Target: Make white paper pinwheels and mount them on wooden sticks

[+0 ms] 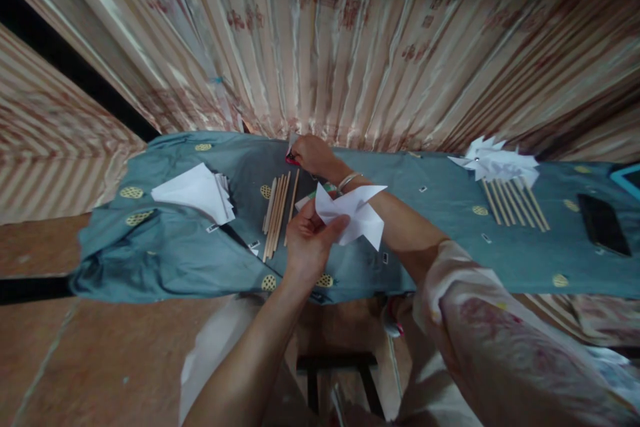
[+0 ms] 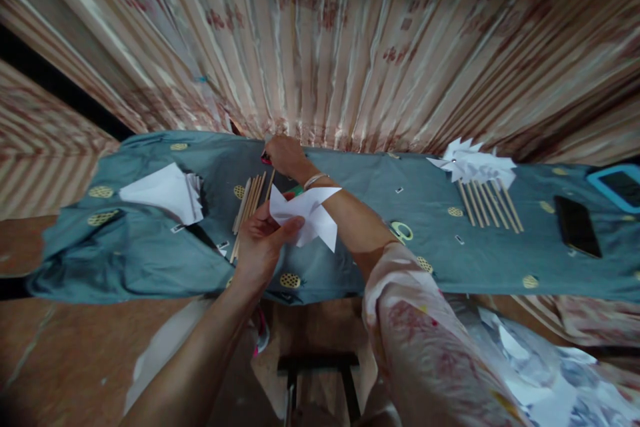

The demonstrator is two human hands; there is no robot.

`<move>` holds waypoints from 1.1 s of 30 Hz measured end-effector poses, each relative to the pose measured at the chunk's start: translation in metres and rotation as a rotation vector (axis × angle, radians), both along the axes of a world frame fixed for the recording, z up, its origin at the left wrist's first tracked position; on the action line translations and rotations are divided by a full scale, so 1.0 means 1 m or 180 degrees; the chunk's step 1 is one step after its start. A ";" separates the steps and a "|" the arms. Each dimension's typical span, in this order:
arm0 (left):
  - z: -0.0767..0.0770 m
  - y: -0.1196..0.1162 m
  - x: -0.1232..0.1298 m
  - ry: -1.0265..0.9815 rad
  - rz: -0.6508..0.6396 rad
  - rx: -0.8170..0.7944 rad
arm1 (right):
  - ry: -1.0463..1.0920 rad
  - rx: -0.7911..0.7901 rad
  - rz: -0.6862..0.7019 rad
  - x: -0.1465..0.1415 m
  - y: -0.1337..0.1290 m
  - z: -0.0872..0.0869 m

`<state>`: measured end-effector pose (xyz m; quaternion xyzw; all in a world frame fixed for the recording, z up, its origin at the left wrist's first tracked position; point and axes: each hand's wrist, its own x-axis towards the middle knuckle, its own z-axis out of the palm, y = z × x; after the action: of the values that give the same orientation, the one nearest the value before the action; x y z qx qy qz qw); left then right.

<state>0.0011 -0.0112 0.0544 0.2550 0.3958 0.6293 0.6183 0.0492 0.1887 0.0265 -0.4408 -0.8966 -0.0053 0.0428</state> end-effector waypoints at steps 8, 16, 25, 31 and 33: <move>-0.001 -0.001 0.000 -0.0001 -0.0053 -0.0058 | -0.0089 -0.0096 0.0068 -0.003 0.005 -0.002; 0.002 -0.003 0.000 0.0040 -0.0067 -0.0168 | 0.0016 -0.0075 0.0194 -0.007 0.006 -0.002; 0.001 -0.003 0.001 0.0174 -0.0072 -0.0169 | 0.0110 0.0013 0.0326 -0.007 0.013 -0.015; 0.001 -0.002 0.001 0.0086 -0.0043 -0.0162 | 0.0099 -0.0019 0.0398 -0.007 0.013 -0.013; 0.000 -0.002 0.001 0.0141 -0.0062 -0.0144 | 0.0062 -0.0040 0.0397 -0.008 0.011 -0.010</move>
<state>0.0021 -0.0133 0.0541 0.2586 0.4210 0.6084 0.6211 0.0414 0.1994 0.0162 -0.3844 -0.9218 0.0074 0.0491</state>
